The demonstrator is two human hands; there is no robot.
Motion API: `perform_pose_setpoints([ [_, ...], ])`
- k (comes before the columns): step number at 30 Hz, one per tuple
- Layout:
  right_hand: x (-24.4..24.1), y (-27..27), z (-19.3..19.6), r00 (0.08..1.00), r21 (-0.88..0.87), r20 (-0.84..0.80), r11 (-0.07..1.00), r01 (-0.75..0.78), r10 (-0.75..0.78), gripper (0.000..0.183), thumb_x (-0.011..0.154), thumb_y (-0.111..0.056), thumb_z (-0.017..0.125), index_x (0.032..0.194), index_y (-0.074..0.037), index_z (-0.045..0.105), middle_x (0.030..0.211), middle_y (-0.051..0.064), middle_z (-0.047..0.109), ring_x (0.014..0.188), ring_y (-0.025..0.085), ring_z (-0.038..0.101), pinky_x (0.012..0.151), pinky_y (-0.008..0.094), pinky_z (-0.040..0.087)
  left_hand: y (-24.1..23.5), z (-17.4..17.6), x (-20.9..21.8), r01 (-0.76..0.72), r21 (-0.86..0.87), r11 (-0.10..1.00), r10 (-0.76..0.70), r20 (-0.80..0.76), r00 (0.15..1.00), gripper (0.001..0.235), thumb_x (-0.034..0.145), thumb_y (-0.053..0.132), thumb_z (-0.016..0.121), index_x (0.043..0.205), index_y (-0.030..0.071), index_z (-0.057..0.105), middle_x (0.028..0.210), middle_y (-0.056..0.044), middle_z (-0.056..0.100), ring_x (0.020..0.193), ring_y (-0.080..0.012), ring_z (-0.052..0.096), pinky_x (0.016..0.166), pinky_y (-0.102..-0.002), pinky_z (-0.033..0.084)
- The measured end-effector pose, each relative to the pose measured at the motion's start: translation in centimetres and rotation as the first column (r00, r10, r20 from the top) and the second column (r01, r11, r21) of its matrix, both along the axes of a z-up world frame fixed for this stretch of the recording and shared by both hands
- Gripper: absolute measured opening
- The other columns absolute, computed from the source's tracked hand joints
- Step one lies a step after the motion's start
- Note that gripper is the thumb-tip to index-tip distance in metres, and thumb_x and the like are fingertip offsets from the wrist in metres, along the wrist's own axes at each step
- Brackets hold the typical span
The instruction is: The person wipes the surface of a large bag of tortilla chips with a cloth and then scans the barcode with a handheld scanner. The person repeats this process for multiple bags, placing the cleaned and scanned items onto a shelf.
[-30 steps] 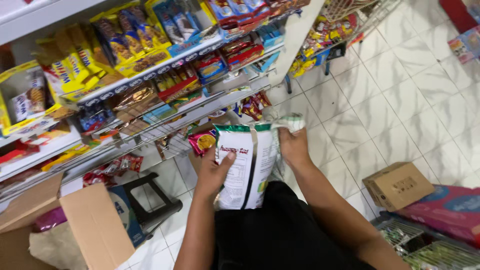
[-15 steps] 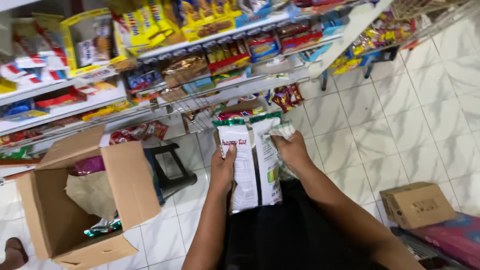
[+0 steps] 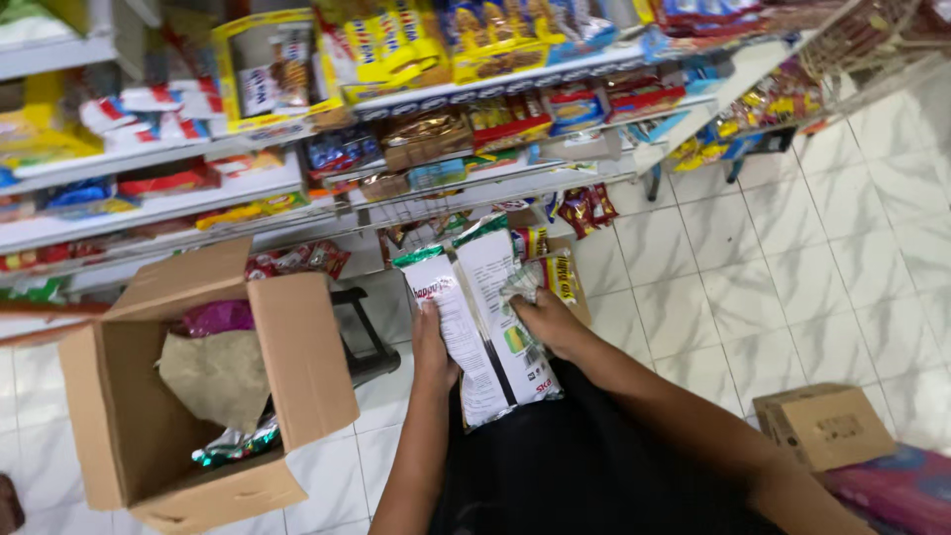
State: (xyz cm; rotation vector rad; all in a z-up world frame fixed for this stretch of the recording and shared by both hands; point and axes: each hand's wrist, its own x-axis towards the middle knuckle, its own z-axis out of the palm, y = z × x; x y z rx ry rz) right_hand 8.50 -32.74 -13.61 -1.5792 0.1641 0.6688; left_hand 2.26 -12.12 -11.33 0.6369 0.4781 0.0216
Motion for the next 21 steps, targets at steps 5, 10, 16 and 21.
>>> perform_pose_setpoints([
  [5,-0.3,4.1,1.6,0.998,-0.196,0.044,0.979,0.059,-0.051,0.04,0.096,-0.033,0.069,0.11,0.005,0.07,0.097,0.013,0.077,0.087,0.023,0.071,0.075,0.038,0.057,2.2,-1.4,-3.3,0.01,0.169,0.986,-0.012,0.01,1.0,0.07,0.088,0.025,0.069,0.149,0.011,0.036,0.141,-0.008,0.055,0.127,-0.0221,0.056,0.106,-0.039,0.048],
  [10,0.5,6.5,3.7,0.992,-0.348,0.103,0.937,-0.026,0.066,0.036,0.096,-0.029,0.065,0.111,0.002,0.074,0.096,0.014,0.078,0.086,0.022,0.074,0.077,0.036,0.056,5.7,-0.7,-3.2,0.109,0.119,0.987,-0.103,-0.055,0.993,0.065,0.087,0.02,0.072,0.143,-0.002,0.047,0.133,-0.018,0.063,0.117,-0.0284,0.065,0.099,-0.042,0.054],
  [16,1.1,9.3,5.3,0.99,0.135,0.02,0.981,0.136,-0.14,0.022,0.096,-0.016,0.061,0.115,-0.005,0.067,0.102,0.008,0.075,0.091,0.017,0.07,0.083,0.035,0.057,8.5,0.8,-1.0,0.06,0.183,0.981,-0.054,-0.041,0.998,0.05,0.085,0.016,0.076,0.127,-0.006,0.061,0.117,-0.017,0.072,0.101,-0.0261,0.07,0.091,-0.041,0.057],
  [21,1.2,9.8,5.6,0.979,0.015,0.179,0.995,0.097,-0.098,0.018,0.092,-0.008,0.066,0.108,-0.003,0.071,0.1,0.007,0.077,0.091,0.017,0.07,0.082,0.032,0.056,10.2,2.4,0.6,0.125,0.193,0.973,-0.131,0.021,0.991,0.046,0.087,0.014,0.076,0.126,-0.006,0.063,0.117,-0.018,0.072,0.1,-0.025,0.071,0.09,-0.038,0.056],
])
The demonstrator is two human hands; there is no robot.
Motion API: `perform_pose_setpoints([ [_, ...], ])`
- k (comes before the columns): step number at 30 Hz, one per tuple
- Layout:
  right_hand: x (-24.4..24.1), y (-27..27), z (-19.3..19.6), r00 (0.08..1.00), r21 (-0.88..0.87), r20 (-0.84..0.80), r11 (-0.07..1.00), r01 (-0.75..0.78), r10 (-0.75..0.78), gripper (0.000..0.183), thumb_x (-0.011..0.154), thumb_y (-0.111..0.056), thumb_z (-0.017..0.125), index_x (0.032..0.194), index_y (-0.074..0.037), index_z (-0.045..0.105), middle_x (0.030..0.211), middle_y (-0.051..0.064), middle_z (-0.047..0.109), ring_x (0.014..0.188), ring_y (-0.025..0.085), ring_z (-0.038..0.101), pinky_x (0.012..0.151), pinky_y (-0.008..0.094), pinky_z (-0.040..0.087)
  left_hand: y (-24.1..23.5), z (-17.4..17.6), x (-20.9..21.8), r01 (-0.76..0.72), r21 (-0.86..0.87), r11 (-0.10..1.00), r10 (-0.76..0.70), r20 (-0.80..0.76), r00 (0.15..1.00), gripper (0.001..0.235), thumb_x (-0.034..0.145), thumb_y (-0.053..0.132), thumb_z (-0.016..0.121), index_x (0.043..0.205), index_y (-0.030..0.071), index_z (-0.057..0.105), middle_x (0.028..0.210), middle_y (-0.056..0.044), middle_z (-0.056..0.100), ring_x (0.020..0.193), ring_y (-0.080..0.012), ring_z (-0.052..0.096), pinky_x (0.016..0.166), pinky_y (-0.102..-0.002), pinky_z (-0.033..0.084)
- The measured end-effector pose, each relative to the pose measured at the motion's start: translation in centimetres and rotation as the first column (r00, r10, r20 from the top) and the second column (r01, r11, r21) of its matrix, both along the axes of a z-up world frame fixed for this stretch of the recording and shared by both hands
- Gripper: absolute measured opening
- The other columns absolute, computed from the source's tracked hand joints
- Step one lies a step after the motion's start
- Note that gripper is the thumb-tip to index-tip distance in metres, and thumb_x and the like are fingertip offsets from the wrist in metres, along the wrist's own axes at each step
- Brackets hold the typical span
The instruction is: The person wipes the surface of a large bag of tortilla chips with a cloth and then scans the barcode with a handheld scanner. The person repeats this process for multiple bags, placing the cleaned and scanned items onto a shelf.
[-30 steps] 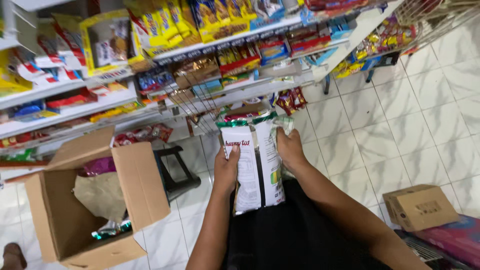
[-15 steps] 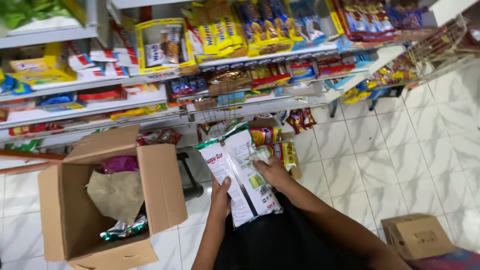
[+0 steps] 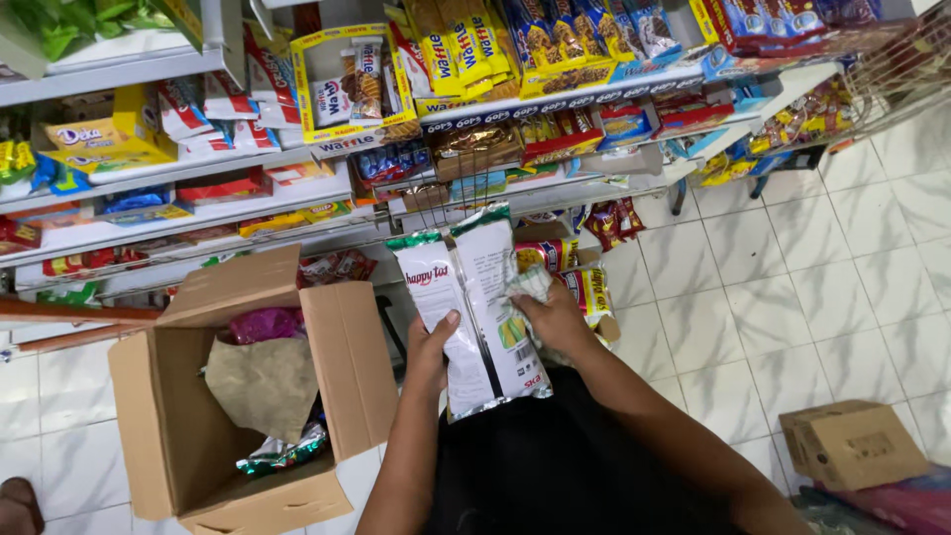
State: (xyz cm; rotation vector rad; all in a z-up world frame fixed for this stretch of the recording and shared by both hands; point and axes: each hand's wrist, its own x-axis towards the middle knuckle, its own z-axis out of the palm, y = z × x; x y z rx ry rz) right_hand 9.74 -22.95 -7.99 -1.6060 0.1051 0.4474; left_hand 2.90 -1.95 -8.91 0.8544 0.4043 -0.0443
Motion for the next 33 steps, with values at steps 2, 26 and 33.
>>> perform_pose_setpoints([
  [2,-0.5,0.0,-0.4,0.995,0.012,0.072,0.998,0.062,-0.062,0.019,0.092,-0.007,0.066,0.11,-0.002,0.071,0.102,0.007,0.076,0.092,0.017,0.07,0.083,0.032,0.056,0.0,0.5,0.1,0.013,0.002,1.0,-0.013,0.002,1.0,0.046,0.087,0.014,0.076,0.126,-0.006,0.063,0.118,-0.017,0.072,0.101,-0.0245,0.07,0.09,-0.038,0.056],
  [26,-3.9,-4.9,-3.0,0.994,0.068,-0.094,0.996,-0.054,0.06,0.04,0.095,-0.029,0.065,0.12,0.001,0.065,0.104,0.007,0.074,0.09,0.012,0.07,0.079,0.031,0.058,-3.6,-2.2,3.2,0.21,0.147,0.967,-0.192,-0.125,0.973,0.068,0.085,0.015,0.077,0.143,0.0,0.045,0.133,-0.016,0.063,0.119,-0.0245,0.063,0.1,-0.039,0.052],
  [33,-3.2,-4.1,-2.1,0.982,-0.169,-0.189,0.985,-0.028,-0.005,0.041,0.1,-0.036,0.061,0.108,0.002,0.073,0.089,0.013,0.074,0.077,0.018,0.069,0.069,0.035,0.056,-3.4,0.6,5.3,0.037,0.19,0.981,-0.009,-0.146,0.989,0.053,0.085,0.008,0.076,0.132,-0.005,0.055,0.123,-0.016,0.07,0.107,-0.0236,0.069,0.093,-0.036,0.056],
])
